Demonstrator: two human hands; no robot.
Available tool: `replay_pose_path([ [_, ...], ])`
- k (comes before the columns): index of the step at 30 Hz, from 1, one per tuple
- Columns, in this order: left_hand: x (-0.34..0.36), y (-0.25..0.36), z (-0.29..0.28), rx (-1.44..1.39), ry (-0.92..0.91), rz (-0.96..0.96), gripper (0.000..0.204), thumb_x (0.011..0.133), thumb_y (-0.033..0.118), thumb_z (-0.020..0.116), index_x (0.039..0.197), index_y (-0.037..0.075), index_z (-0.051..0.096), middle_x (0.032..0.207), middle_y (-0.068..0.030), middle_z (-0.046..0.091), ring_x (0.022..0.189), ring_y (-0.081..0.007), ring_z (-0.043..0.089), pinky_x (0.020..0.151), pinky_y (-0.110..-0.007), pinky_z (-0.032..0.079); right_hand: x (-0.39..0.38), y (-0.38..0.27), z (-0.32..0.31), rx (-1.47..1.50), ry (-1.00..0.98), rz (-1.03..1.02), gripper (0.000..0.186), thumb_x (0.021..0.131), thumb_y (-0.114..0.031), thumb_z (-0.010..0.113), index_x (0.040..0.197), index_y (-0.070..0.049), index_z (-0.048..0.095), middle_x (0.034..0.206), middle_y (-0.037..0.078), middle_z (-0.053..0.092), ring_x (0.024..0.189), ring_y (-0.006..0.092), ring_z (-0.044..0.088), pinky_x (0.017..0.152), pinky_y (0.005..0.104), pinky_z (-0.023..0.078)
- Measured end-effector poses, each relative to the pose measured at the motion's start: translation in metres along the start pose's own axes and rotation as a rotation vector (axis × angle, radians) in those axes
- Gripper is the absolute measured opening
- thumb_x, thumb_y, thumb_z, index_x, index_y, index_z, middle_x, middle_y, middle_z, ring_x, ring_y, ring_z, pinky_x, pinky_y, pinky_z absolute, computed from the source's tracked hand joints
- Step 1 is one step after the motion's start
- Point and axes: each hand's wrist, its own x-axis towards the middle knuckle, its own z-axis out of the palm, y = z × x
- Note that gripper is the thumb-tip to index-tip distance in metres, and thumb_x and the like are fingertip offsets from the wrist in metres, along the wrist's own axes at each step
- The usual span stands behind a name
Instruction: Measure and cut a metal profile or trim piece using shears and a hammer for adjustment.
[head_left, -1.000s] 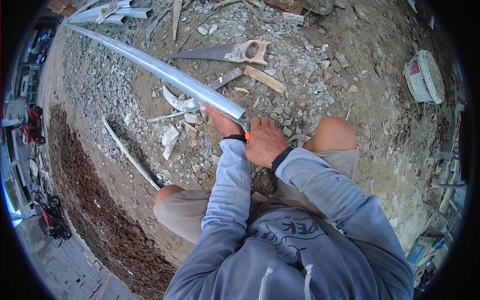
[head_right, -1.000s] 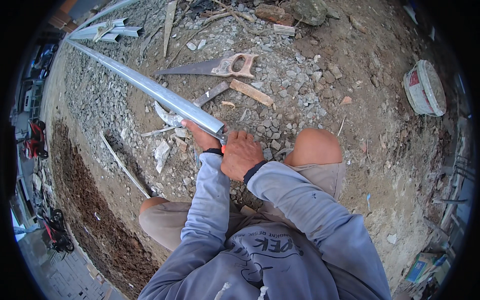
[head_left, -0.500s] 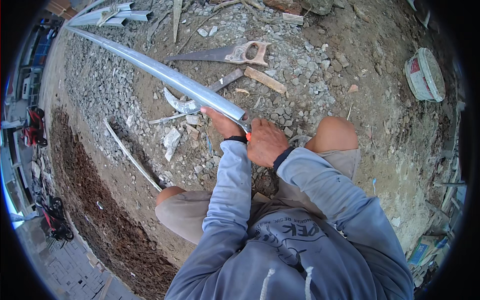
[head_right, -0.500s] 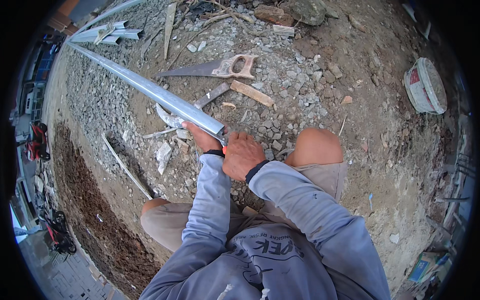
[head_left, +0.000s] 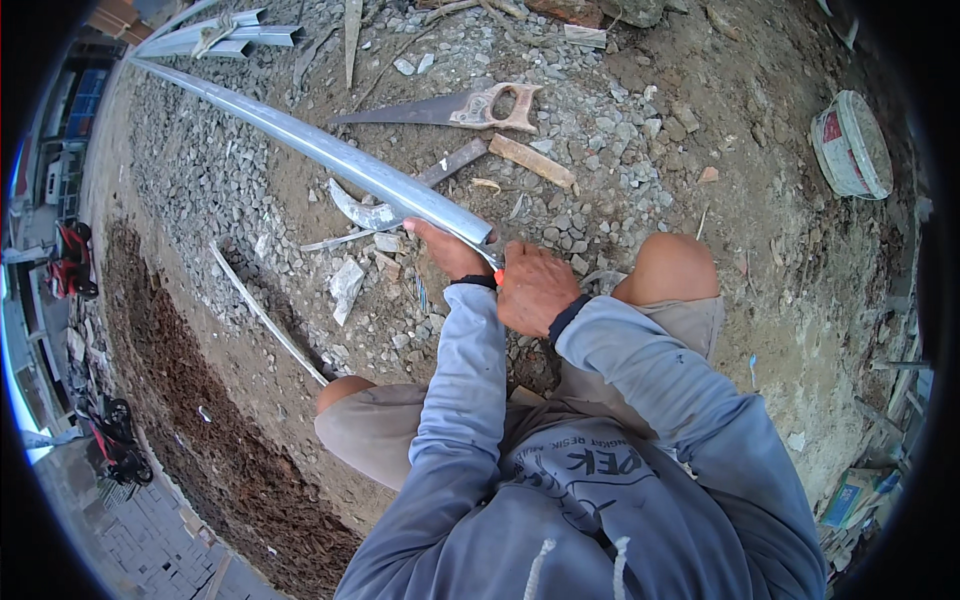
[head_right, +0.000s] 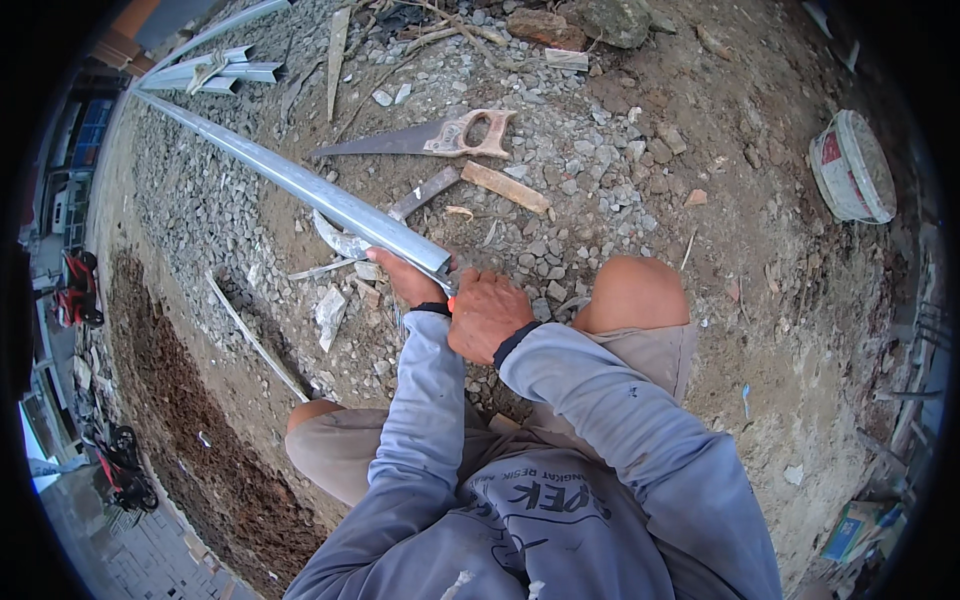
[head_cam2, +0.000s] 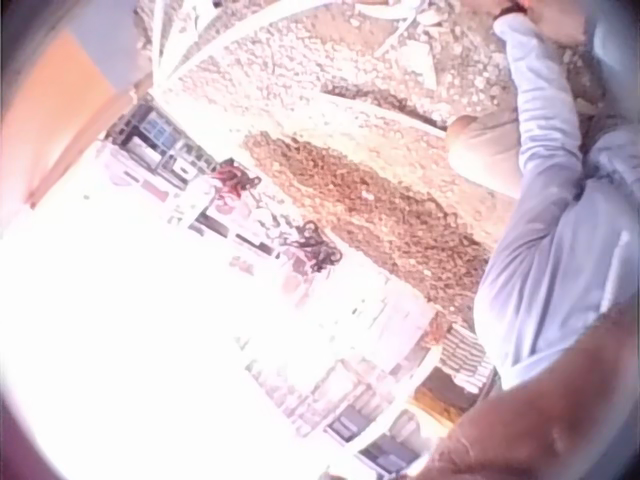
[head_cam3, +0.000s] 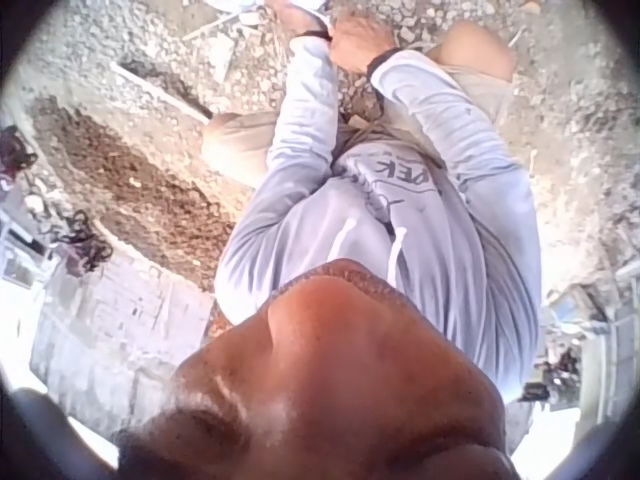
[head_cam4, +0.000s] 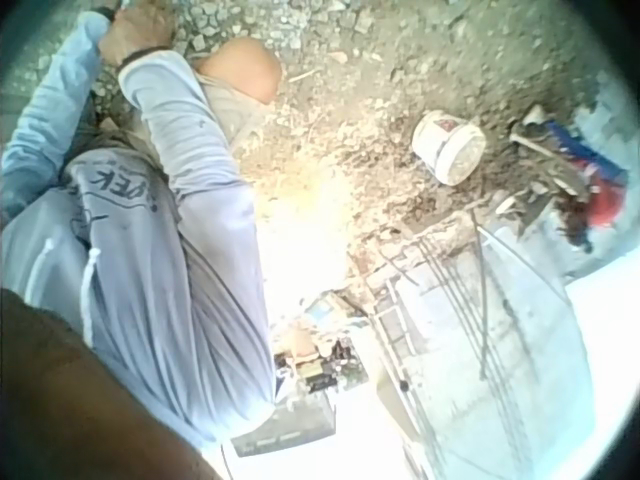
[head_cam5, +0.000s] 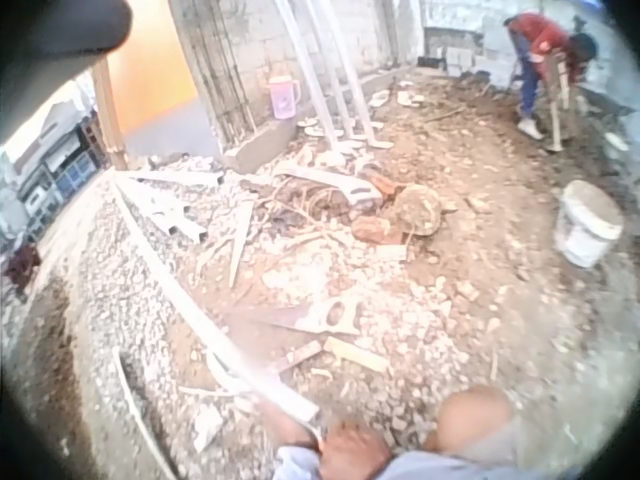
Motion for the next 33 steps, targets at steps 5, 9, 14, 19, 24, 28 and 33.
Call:
replay_pose_path([
  [5, -0.008, 0.004, 0.003, 0.008, -0.027, -0.051, 0.087, 0.090, 0.075, 0.018, 0.114, -0.004, 0.049, 0.082, -0.0165, 0.058, 0.069, -0.0272, 0.060, 0.057, -0.039, 0.051, 0.002, -0.002, -0.004, 0.005, -0.026, 0.020, 0.041, 0.086, -0.020, 0.054, 0.113, 0.010, 0.047, 0.111, 0.030, 0.055, 0.109, 0.0404, 0.055, 0.089, 0.0470, 0.047],
  [9, -0.007, 0.002, 0.007, 0.039, 0.047, -0.030, 0.088, 0.090, 0.075, 0.018, 0.115, -0.004, 0.049, 0.083, -0.0166, 0.058, 0.070, -0.0271, 0.060, 0.057, -0.040, 0.051, 0.007, -0.002, -0.001, 0.036, -0.028, 0.051, 0.043, 0.087, -0.021, 0.053, 0.115, 0.011, 0.046, 0.115, 0.029, 0.053, 0.113, 0.0396, 0.053, 0.092, 0.0468, 0.046],
  [14, 0.000, -0.002, 0.002, 0.009, 0.028, -0.009, 0.086, 0.091, 0.074, 0.019, 0.115, -0.004, 0.049, 0.084, -0.0164, 0.057, 0.070, -0.0270, 0.059, 0.059, -0.039, 0.051, 0.004, -0.003, -0.003, 0.067, -0.023, 0.024, 0.043, 0.087, -0.021, 0.053, 0.114, 0.011, 0.046, 0.113, 0.029, 0.054, 0.111, 0.0402, 0.053, 0.093, 0.0454, 0.044],
  [19, -0.005, 0.001, 0.004, -0.017, -0.020, -0.057, 0.085, 0.092, 0.072, 0.018, 0.114, -0.004, 0.049, 0.082, -0.0163, 0.057, 0.069, -0.0272, 0.059, 0.060, -0.039, 0.051, 0.003, 0.002, -0.001, 0.057, 0.003, -0.008, 0.041, 0.086, -0.020, 0.053, 0.112, 0.011, 0.047, 0.109, 0.030, 0.056, 0.107, 0.0408, 0.055, 0.091, 0.0450, 0.045],
  [24, -0.004, 0.002, 0.004, 0.023, 0.024, -0.042, 0.085, 0.092, 0.072, 0.017, 0.108, -0.005, 0.050, 0.077, -0.0176, 0.058, 0.066, -0.0283, 0.060, 0.057, -0.038, 0.050, 0.004, 0.001, 0.004, 0.044, 0.047, -0.008, 0.039, 0.083, -0.018, 0.054, 0.110, 0.011, 0.048, 0.105, 0.030, 0.058, 0.102, 0.0406, 0.058, 0.088, 0.0459, 0.047],
  [28, -0.004, 0.002, 0.003, -0.005, 0.015, -0.043, 0.085, 0.092, 0.072, 0.017, 0.106, -0.005, 0.051, 0.078, -0.0176, 0.058, 0.066, -0.0280, 0.060, 0.057, -0.039, 0.050, 0.003, 0.003, 0.008, 0.045, 0.079, -0.020, 0.038, 0.082, -0.016, 0.055, 0.108, 0.010, 0.048, 0.104, 0.030, 0.059, 0.101, 0.0407, 0.059, 0.087, 0.0453, 0.047],
  [33, -0.003, 0.003, 0.005, 0.028, -0.014, -0.017, 0.084, 0.088, 0.077, 0.014, 0.109, 0.001, 0.041, 0.065, -0.0185, 0.055, 0.051, -0.0313, 0.056, 0.045, -0.041, 0.047, 0.003, 0.004, 0.008, 0.046, 0.083, -0.033, 0.036, 0.081, -0.017, 0.055, 0.105, 0.010, 0.049, 0.102, 0.030, 0.059, 0.098, 0.0405, 0.061, 0.085, 0.0452, 0.049],
])
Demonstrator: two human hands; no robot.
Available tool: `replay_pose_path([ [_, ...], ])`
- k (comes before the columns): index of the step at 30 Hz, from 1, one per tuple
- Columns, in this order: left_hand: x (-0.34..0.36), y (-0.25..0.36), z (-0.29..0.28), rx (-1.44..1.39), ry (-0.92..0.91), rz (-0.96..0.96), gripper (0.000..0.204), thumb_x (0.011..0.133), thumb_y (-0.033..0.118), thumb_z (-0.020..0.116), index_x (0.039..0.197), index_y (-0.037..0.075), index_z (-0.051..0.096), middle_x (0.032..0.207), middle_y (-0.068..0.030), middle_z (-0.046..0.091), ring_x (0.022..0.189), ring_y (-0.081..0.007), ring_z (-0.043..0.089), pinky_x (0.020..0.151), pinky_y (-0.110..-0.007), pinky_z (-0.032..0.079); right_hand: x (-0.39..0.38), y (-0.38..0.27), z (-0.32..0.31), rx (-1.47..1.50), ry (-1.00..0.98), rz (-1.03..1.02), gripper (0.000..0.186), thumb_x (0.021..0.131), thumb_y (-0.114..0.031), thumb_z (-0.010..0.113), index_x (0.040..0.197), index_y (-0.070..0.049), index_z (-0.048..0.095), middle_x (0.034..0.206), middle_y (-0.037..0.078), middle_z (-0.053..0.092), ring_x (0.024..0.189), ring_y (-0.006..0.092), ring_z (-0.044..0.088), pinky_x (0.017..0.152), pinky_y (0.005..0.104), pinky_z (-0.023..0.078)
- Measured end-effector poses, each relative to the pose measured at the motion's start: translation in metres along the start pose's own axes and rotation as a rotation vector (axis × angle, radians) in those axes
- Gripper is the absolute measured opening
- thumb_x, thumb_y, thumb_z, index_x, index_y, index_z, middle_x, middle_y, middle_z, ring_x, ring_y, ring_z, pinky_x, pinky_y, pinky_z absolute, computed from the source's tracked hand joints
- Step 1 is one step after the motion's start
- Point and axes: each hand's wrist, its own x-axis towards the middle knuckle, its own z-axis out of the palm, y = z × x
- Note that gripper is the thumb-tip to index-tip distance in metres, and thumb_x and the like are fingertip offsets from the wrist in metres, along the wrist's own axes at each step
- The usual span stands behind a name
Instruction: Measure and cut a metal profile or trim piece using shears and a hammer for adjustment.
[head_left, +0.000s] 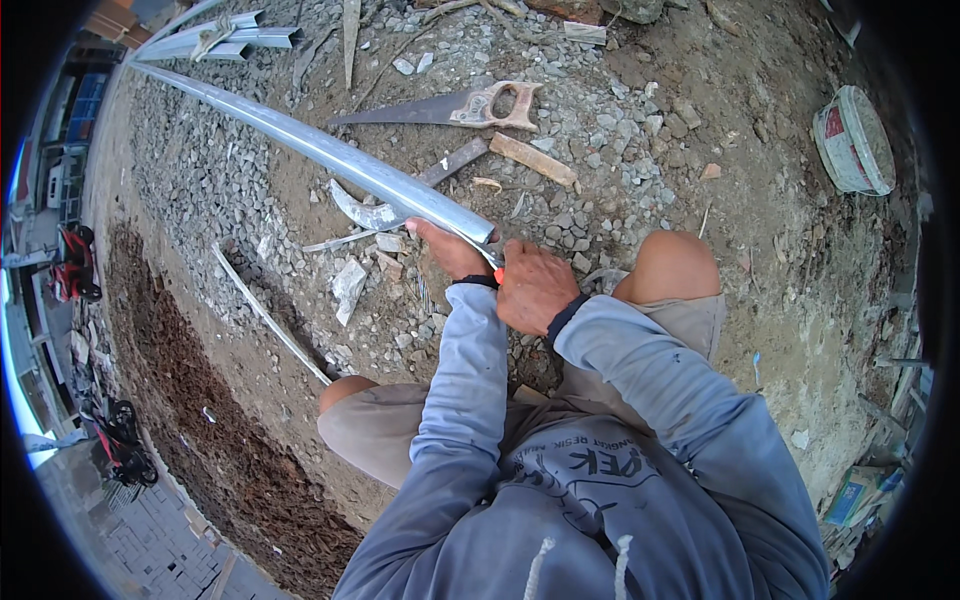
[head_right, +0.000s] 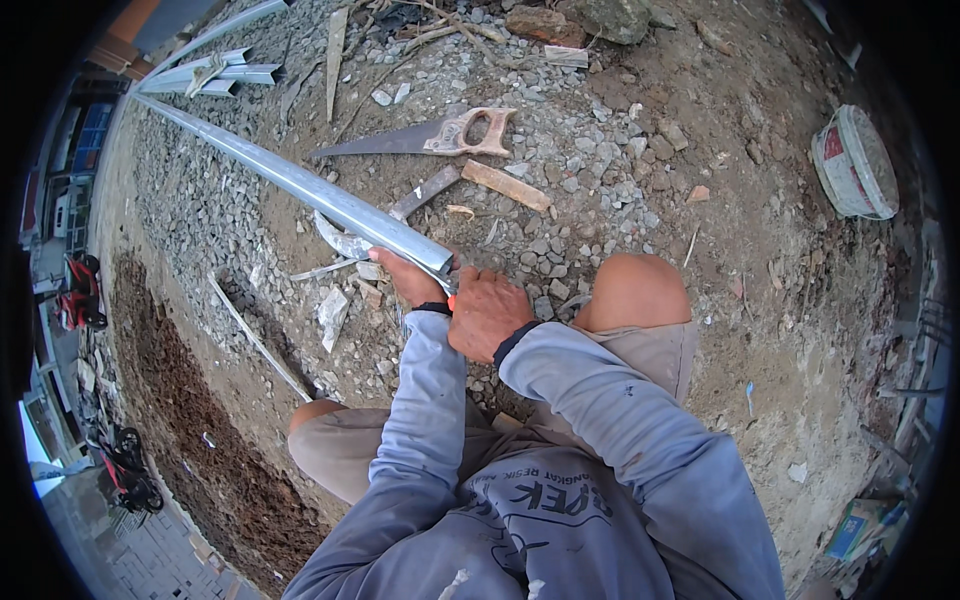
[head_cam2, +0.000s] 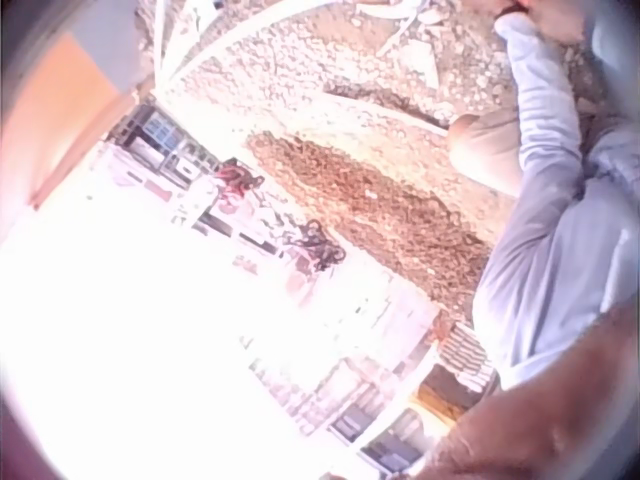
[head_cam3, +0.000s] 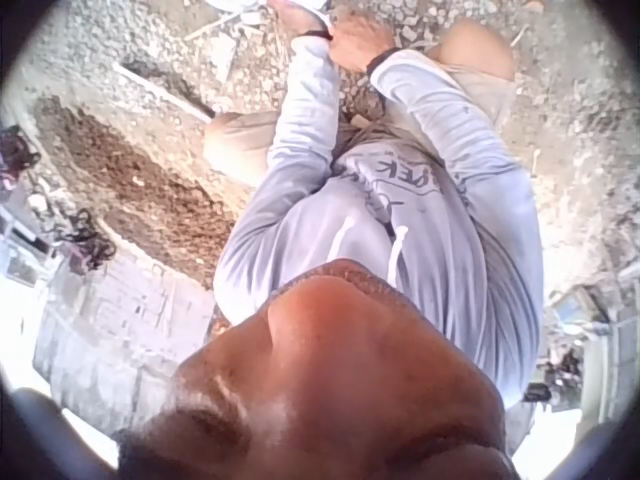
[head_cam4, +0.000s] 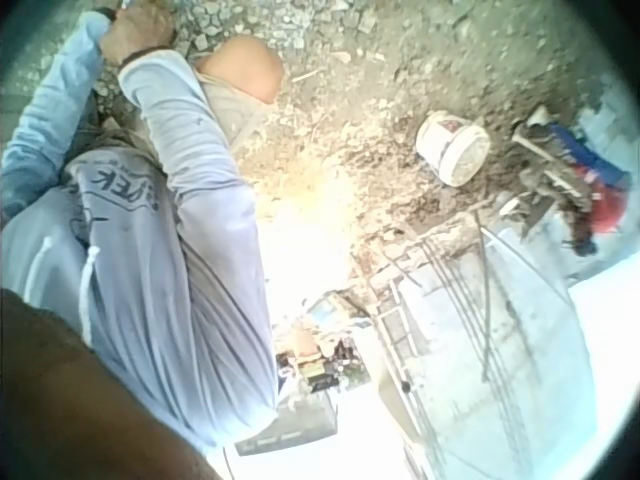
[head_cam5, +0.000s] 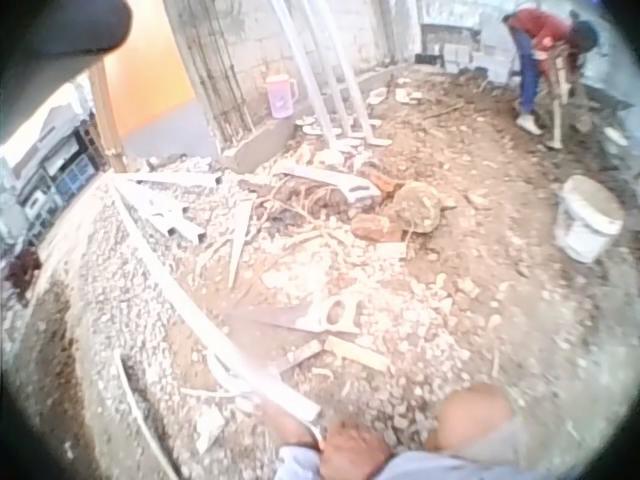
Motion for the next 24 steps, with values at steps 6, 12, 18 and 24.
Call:
replay_pose_path([
  [6, -0.002, -0.002, -0.006, -0.015, -0.049, 0.032, 0.085, 0.090, 0.075, 0.016, 0.106, -0.002, 0.048, 0.072, -0.0177, 0.057, 0.059, -0.0285, 0.058, 0.053, -0.041, 0.050, 0.001, 0.001, 0.001, -0.019, -0.049, 0.013, 0.038, 0.084, -0.019, 0.055, 0.107, 0.010, 0.049, 0.106, 0.029, 0.058, 0.100, 0.0416, 0.059, 0.087, 0.0457, 0.048],
  [12, 0.008, -0.010, -0.014, -0.094, -0.083, 0.002, 0.088, 0.086, 0.079, 0.020, 0.108, -0.002, 0.046, 0.069, -0.0183, 0.056, 0.057, -0.0299, 0.058, 0.051, -0.041, 0.051, -0.001, -0.005, -0.006, 0.031, -0.085, 0.030, 0.041, 0.084, -0.019, 0.055, 0.112, 0.010, 0.046, 0.113, 0.028, 0.053, 0.109, 0.0417, 0.053, 0.092, 0.0475, 0.045],
  [18, 0.006, -0.009, -0.012, -0.117, -0.086, -0.025, 0.087, 0.086, 0.079, 0.019, 0.107, -0.001, 0.046, 0.068, -0.0185, 0.057, 0.056, -0.0302, 0.058, 0.050, -0.041, 0.051, -0.003, -0.005, 0.002, 0.046, -0.027, 0.056, 0.044, 0.076, -0.013, 0.058, 0.111, 0.008, 0.044, 0.112, 0.027, 0.051, 0.108, 0.0424, 0.052, 0.091, 0.0492, 0.044],
  [24, 0.004, -0.006, -0.007, -0.082, -0.072, 0.009, 0.087, 0.086, 0.080, 0.017, 0.106, 0.000, 0.046, 0.064, -0.0185, 0.056, 0.052, -0.0308, 0.057, 0.047, -0.040, 0.049, -0.003, -0.005, 0.003, 0.085, -0.058, 0.070, 0.047, 0.076, -0.013, 0.058, 0.115, 0.008, 0.044, 0.115, 0.027, 0.051, 0.111, 0.0418, 0.051, 0.093, 0.0476, 0.044],
])
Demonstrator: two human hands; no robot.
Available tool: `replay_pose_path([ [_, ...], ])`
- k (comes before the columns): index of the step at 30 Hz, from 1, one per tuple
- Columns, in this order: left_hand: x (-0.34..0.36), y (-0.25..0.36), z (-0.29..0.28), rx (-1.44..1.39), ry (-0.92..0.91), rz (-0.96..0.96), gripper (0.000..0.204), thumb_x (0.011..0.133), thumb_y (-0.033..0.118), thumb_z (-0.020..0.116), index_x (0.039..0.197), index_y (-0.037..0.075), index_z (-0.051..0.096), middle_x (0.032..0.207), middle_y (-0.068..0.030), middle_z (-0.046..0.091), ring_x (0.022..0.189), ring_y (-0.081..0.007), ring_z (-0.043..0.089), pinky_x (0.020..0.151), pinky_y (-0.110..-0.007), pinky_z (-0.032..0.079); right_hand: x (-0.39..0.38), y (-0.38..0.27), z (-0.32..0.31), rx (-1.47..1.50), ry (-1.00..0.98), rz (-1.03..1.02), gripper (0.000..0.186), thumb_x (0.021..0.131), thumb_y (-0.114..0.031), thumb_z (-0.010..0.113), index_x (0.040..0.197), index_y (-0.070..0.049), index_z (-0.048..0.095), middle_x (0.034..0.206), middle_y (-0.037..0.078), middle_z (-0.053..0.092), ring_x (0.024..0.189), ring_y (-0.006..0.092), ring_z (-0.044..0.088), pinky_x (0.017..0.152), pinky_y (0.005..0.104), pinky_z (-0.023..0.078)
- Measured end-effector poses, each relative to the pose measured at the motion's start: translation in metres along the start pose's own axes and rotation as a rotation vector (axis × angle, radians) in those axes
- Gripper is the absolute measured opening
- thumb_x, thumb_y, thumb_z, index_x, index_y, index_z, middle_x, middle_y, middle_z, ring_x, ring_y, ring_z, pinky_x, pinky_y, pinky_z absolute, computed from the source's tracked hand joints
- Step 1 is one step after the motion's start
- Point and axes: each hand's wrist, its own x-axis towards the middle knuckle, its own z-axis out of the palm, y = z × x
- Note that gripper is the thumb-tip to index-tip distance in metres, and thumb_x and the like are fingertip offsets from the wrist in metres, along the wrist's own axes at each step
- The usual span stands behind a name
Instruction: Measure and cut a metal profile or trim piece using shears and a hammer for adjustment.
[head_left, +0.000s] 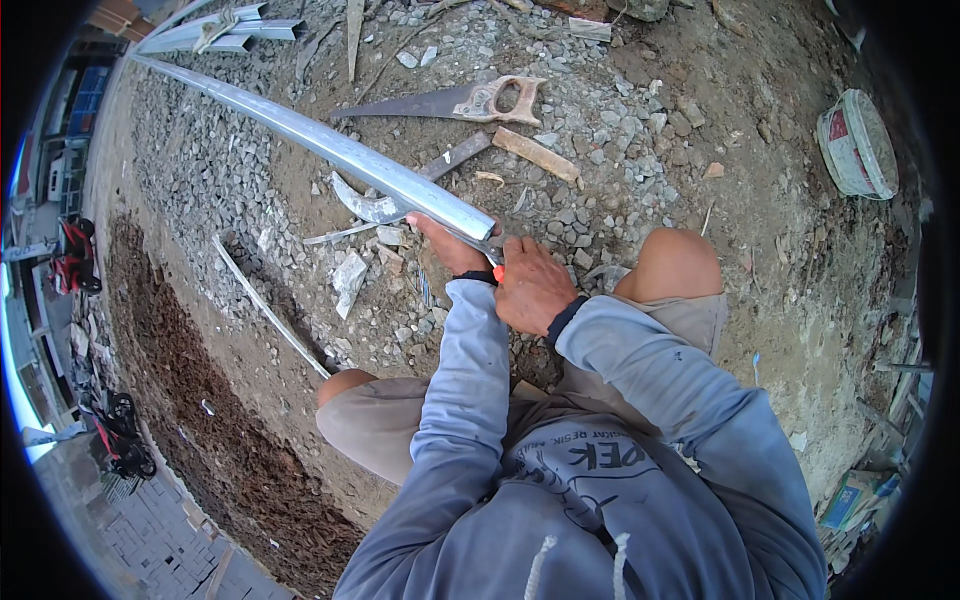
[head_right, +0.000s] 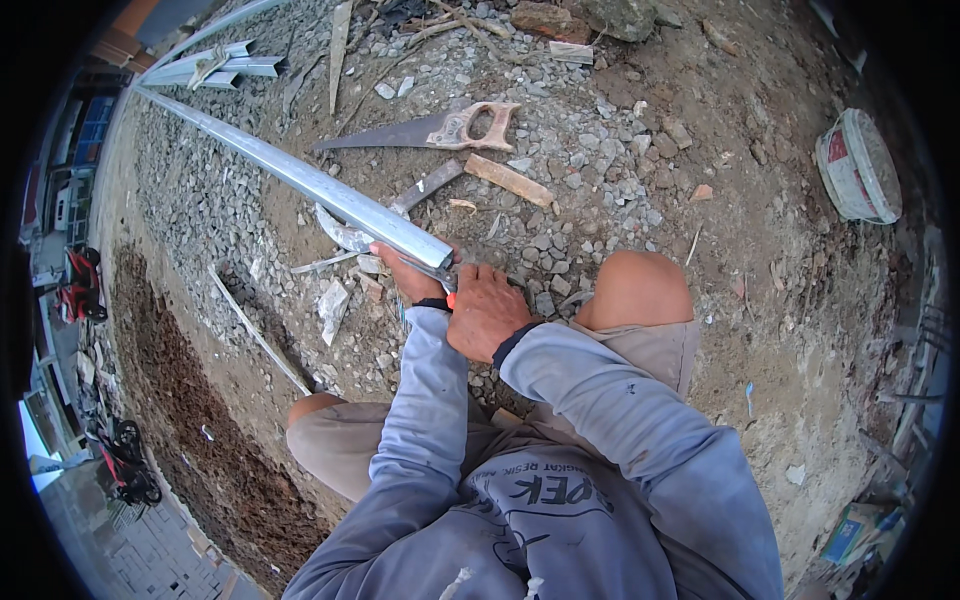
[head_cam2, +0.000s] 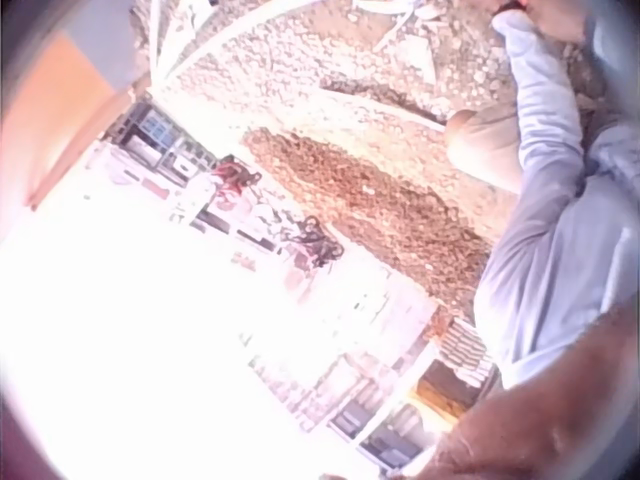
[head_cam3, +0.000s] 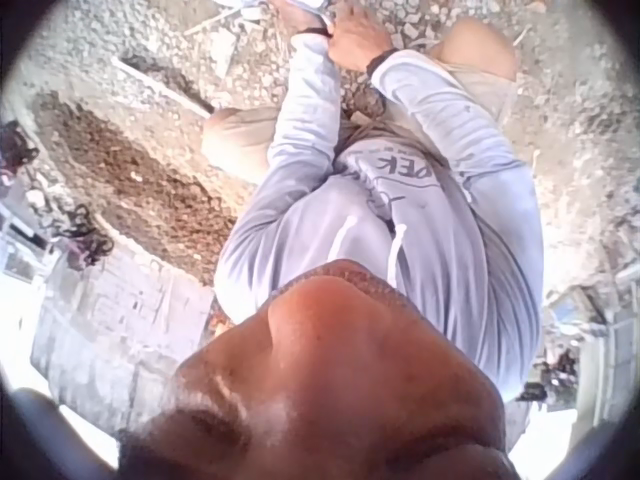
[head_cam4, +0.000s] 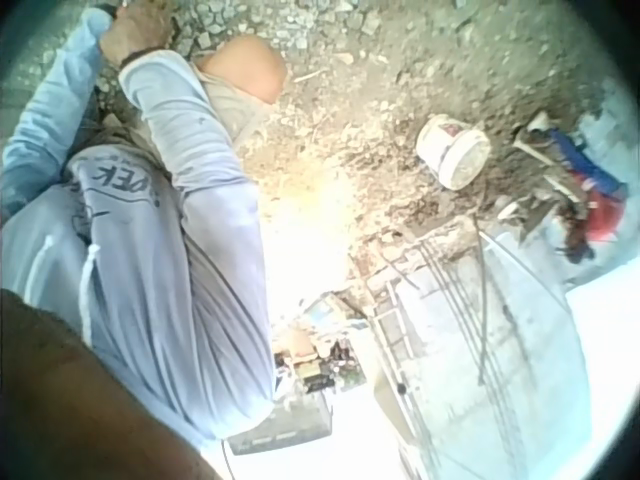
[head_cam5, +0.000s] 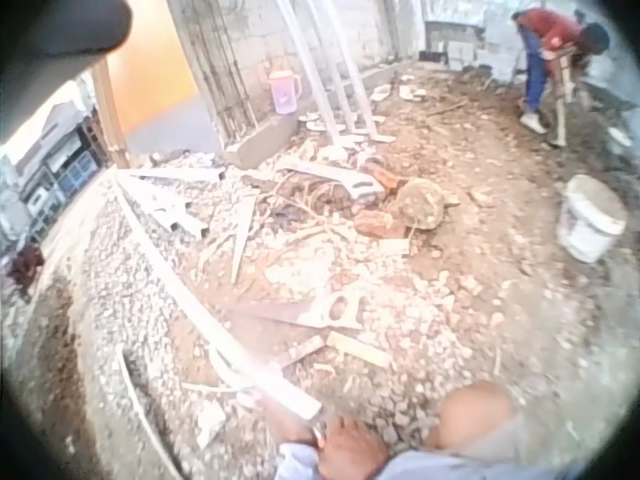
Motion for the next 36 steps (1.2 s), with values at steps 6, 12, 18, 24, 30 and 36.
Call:
replay_pose_path([
  [6, 0.004, -0.002, -0.005, 0.002, -0.003, 0.025, 0.085, 0.086, 0.080, 0.016, 0.105, 0.002, 0.046, 0.062, -0.0177, 0.056, 0.050, -0.0314, 0.056, 0.046, -0.040, 0.048, 0.002, -0.008, -0.010, 0.009, -0.088, 0.032, 0.047, 0.077, -0.012, 0.056, 0.117, 0.009, 0.044, 0.119, 0.028, 0.051, 0.114, 0.0411, 0.051, 0.096, 0.0477, 0.042],
  [12, -0.002, -0.002, 0.002, 0.022, 0.057, -0.028, 0.086, 0.088, 0.077, 0.019, 0.116, 0.000, 0.044, 0.081, -0.0167, 0.055, 0.063, -0.0288, 0.058, 0.051, -0.041, 0.051, 0.013, -0.002, -0.008, -0.007, -0.090, 0.035, 0.043, 0.083, -0.017, 0.052, 0.115, 0.011, 0.045, 0.117, 0.031, 0.053, 0.112, 0.0430, 0.052, 0.096, 0.0462, 0.043],
  [18, -0.002, 0.000, 0.001, 0.006, 0.050, -0.026, 0.086, 0.088, 0.076, 0.020, 0.119, 0.000, 0.044, 0.084, -0.0167, 0.054, 0.065, -0.0284, 0.058, 0.053, -0.041, 0.050, 0.010, -0.002, -0.006, -0.039, -0.052, -0.010, 0.041, 0.084, -0.017, 0.052, 0.113, 0.012, 0.046, 0.113, 0.032, 0.054, 0.108, 0.0433, 0.054, 0.093, 0.0467, 0.044],
  [24, -0.005, 0.003, 0.002, 0.018, 0.046, -0.043, 0.086, 0.089, 0.076, 0.020, 0.120, 0.000, 0.043, 0.084, -0.0172, 0.054, 0.065, -0.0288, 0.058, 0.053, -0.041, 0.050, 0.008, 0.000, -0.005, -0.048, -0.003, -0.045, 0.039, 0.083, -0.017, 0.053, 0.109, 0.012, 0.047, 0.108, 0.032, 0.056, 0.104, 0.0431, 0.056, 0.091, 0.0465, 0.045],
  [30, -0.001, 0.001, 0.000, 0.027, 0.065, -0.031, 0.087, 0.088, 0.076, 0.020, 0.120, -0.001, 0.044, 0.083, -0.0181, 0.055, 0.064, -0.0295, 0.058, 0.052, -0.042, 0.051, 0.008, 0.001, -0.001, -0.103, 0.027, -0.074, 0.039, 0.081, -0.017, 0.055, 0.106, 0.012, 0.047, 0.105, 0.032, 0.057, 0.101, 0.0426, 0.058, 0.088, 0.0455, 0.048],
  [36, 0.000, -0.002, -0.002, 0.016, 0.058, -0.012, 0.087, 0.088, 0.076, 0.019, 0.118, -0.001, 0.045, 0.078, -0.0178, 0.056, 0.062, -0.0298, 0.059, 0.052, -0.042, 0.051, 0.005, -0.001, -0.002, -0.088, 0.018, -0.041, 0.039, 0.084, -0.018, 0.053, 0.108, 0.012, 0.047, 0.108, 0.031, 0.057, 0.104, 0.0426, 0.057, 0.089, 0.0458, 0.047],
])
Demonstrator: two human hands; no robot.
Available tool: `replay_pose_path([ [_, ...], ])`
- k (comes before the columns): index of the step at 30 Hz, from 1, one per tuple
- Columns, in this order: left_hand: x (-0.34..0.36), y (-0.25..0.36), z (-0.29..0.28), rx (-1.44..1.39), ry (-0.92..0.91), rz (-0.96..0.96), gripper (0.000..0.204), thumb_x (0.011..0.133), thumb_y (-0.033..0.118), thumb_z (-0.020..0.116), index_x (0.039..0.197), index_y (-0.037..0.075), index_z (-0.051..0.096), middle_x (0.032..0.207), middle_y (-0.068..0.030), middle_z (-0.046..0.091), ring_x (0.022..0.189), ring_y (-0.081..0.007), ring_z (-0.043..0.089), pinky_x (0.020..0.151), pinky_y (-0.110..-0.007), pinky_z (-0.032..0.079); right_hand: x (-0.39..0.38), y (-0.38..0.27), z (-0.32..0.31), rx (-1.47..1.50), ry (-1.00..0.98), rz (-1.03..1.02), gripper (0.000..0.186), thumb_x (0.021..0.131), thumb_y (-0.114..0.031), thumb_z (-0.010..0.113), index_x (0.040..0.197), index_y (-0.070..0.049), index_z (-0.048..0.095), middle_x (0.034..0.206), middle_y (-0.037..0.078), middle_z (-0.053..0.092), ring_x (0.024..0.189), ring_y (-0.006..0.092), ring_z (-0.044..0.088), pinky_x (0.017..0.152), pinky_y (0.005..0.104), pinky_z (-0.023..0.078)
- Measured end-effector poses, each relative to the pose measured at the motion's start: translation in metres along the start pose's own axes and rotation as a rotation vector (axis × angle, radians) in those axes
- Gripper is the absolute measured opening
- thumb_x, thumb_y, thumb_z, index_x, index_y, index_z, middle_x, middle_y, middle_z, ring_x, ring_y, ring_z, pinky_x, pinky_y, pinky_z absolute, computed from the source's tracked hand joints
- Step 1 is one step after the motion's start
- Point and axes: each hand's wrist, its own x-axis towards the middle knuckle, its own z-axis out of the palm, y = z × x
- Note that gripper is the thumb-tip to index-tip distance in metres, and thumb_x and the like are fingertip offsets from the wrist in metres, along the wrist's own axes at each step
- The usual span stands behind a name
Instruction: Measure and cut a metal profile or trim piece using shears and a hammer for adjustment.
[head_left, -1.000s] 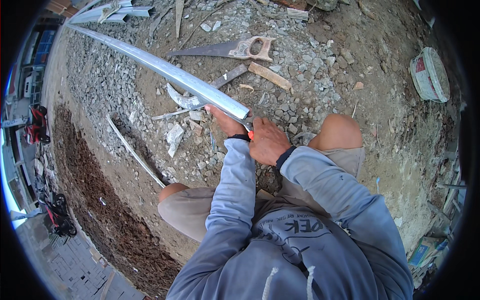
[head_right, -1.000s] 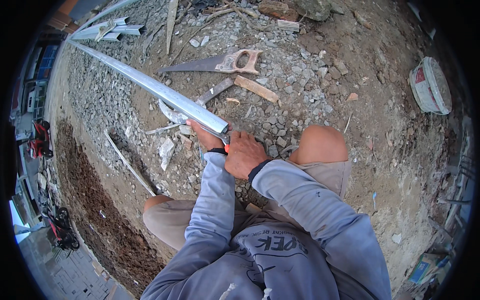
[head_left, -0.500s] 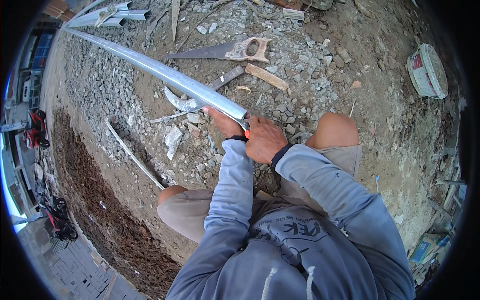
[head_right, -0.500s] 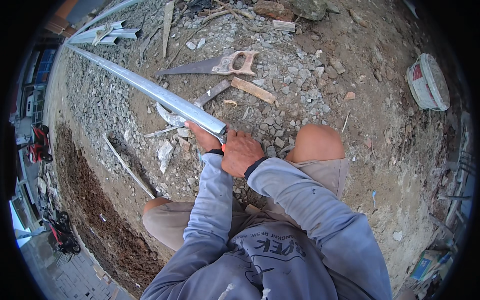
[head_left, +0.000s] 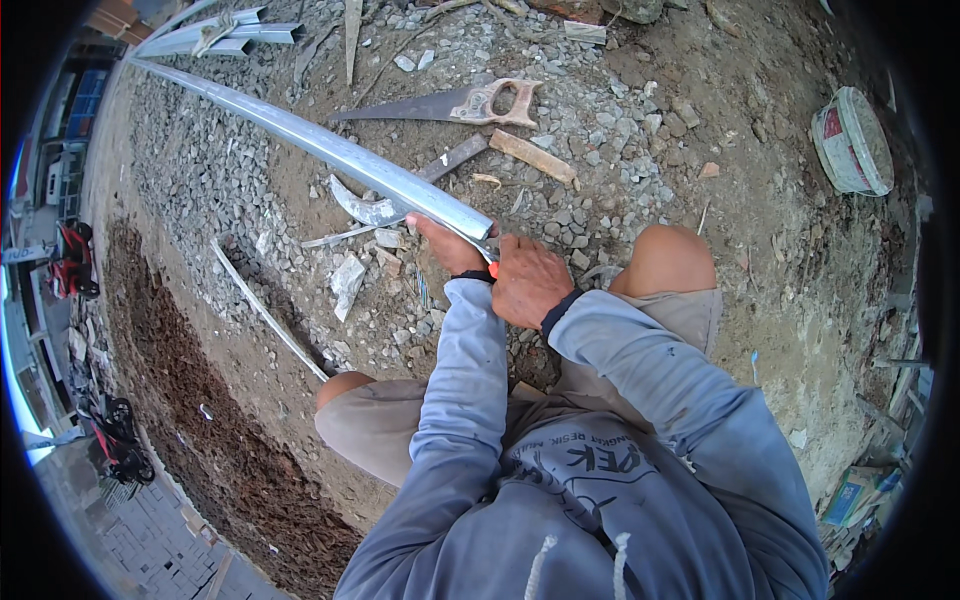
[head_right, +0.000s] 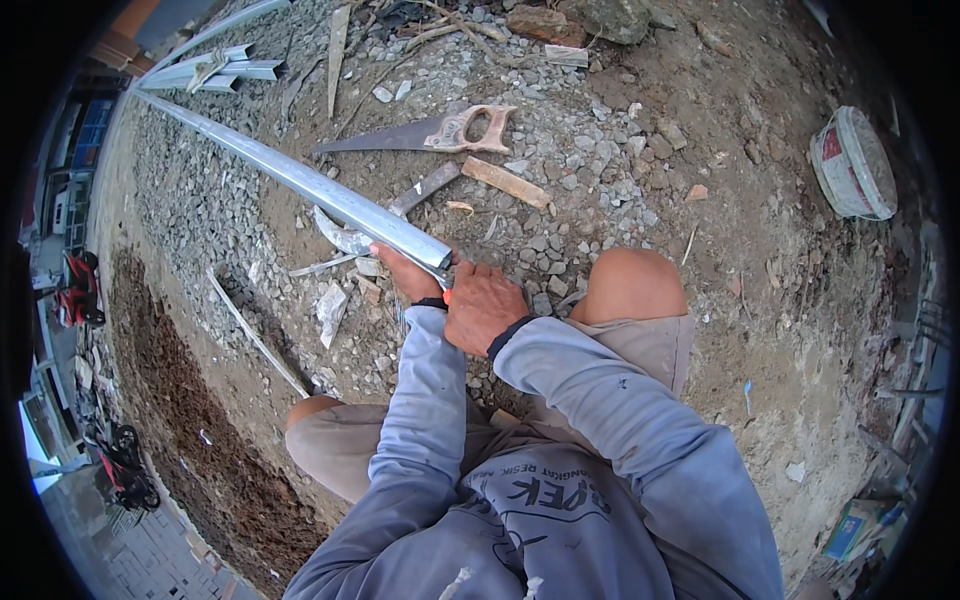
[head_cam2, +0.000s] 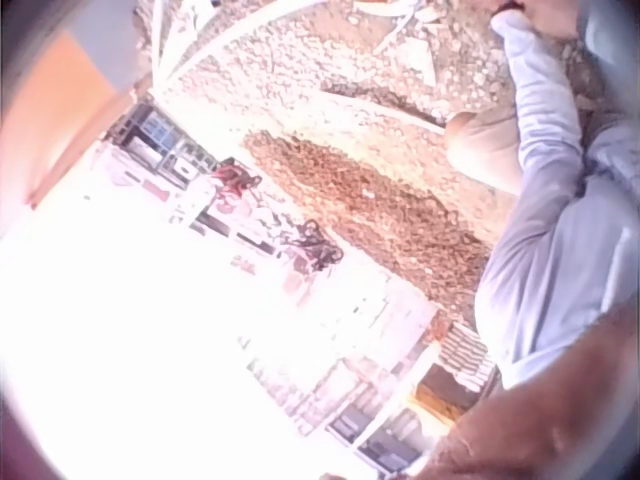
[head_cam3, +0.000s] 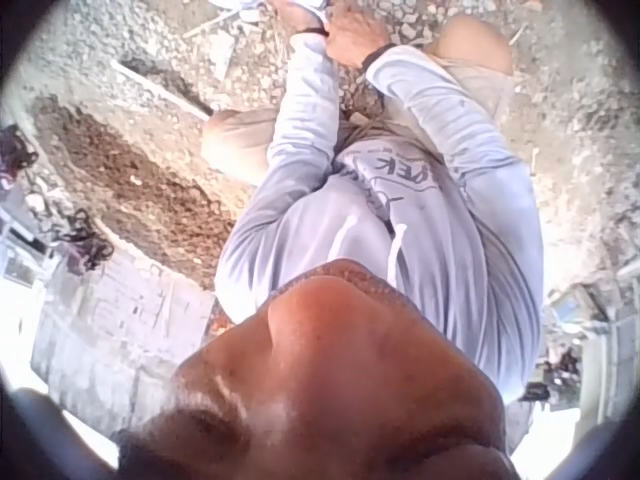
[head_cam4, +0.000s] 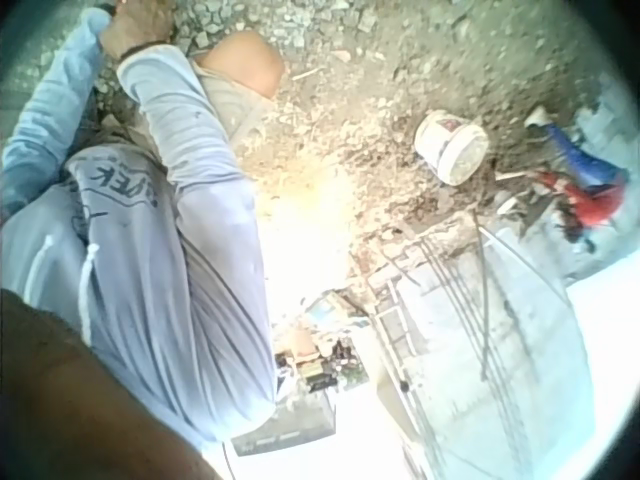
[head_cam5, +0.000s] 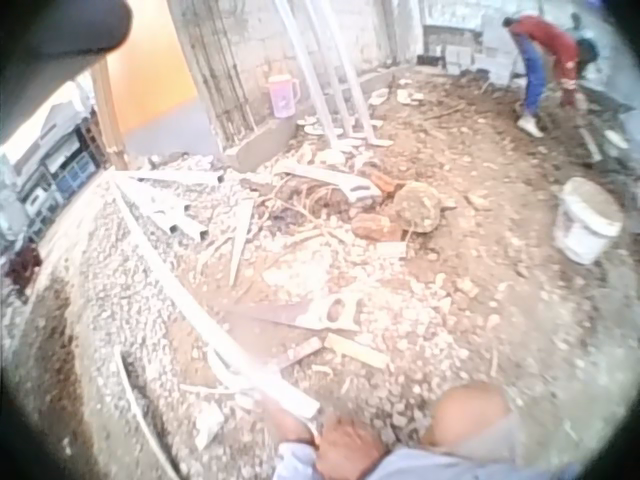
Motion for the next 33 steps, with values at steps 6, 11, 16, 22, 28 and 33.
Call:
replay_pose_path([
  [6, 0.001, -0.001, -0.002, -0.035, -0.070, 0.024, 0.085, 0.089, 0.076, 0.015, 0.110, -0.001, 0.045, 0.061, -0.0180, 0.056, 0.052, -0.0312, 0.058, 0.046, -0.041, 0.049, -0.007, 0.007, 0.001, 0.033, -0.040, 0.005, 0.043, 0.076, -0.013, 0.052, 0.113, 0.009, 0.046, 0.109, 0.028, 0.056, 0.105, 0.0436, 0.054, 0.094, 0.0466, 0.042],
  [11, -0.004, 0.004, 0.002, -0.063, -0.039, 0.034, 0.078, 0.091, 0.072, 0.016, 0.106, 0.002, 0.048, 0.059, -0.0149, 0.056, 0.048, -0.0293, 0.056, 0.043, -0.040, 0.048, -0.017, 0.021, -0.015, 0.050, -0.351, -0.018, 0.038, 0.082, -0.017, 0.054, 0.110, 0.009, 0.049, 0.115, 0.029, 0.053, 0.108, 0.0423, 0.053, 0.095, 0.0460, 0.042],
  [16, 0.010, 0.001, -0.019, -0.284, -0.036, 0.002, 0.070, 0.093, 0.070, 0.021, 0.098, 0.007, 0.053, 0.058, -0.0091, 0.056, 0.047, -0.0243, 0.055, 0.041, -0.038, 0.047, -0.013, 0.022, -0.023, 0.249, -0.370, -0.154, 0.020, 0.072, -0.018, 0.061, 0.077, 0.001, 0.061, 0.087, 0.020, 0.058, 0.091, 0.0347, 0.058, 0.079, 0.0438, 0.045],
  [22, -0.001, 0.013, -0.030, -0.388, -0.127, 0.017, 0.066, 0.092, 0.068, 0.030, 0.101, 0.008, 0.056, 0.058, -0.0058, 0.055, 0.046, -0.0197, 0.054, 0.041, -0.034, 0.046, -0.012, 0.016, -0.019, 0.694, -0.463, -0.087, 0.023, 0.069, -0.017, 0.063, 0.085, 0.000, 0.058, 0.083, 0.014, 0.058, 0.078, 0.0268, 0.056, 0.073, 0.0366, 0.045],
  [28, -0.006, 0.016, -0.044, -0.579, -0.471, -0.043, 0.061, 0.092, 0.064, 0.036, 0.108, 0.008, 0.054, 0.064, -0.0080, 0.058, 0.049, -0.0241, 0.055, 0.046, -0.039, 0.046, -0.009, 0.006, -0.012, 0.541, -0.444, -0.113, 0.028, 0.070, -0.020, 0.064, 0.086, 0.002, 0.058, 0.089, 0.020, 0.059, 0.083, 0.0334, 0.059, 0.075, 0.0392, 0.045],
  [33, -0.007, 0.012, -0.040, -0.688, -0.392, -0.132, 0.062, 0.090, 0.067, 0.038, 0.104, 0.009, 0.052, 0.057, -0.0072, 0.055, 0.043, -0.0247, 0.053, 0.041, -0.038, 0.045, -0.008, 0.002, -0.012, 0.483, -0.395, -0.148, 0.028, 0.072, -0.021, 0.062, 0.087, 0.002, 0.057, 0.092, 0.021, 0.059, 0.088, 0.0373, 0.058, 0.077, 0.0410, 0.045],
])
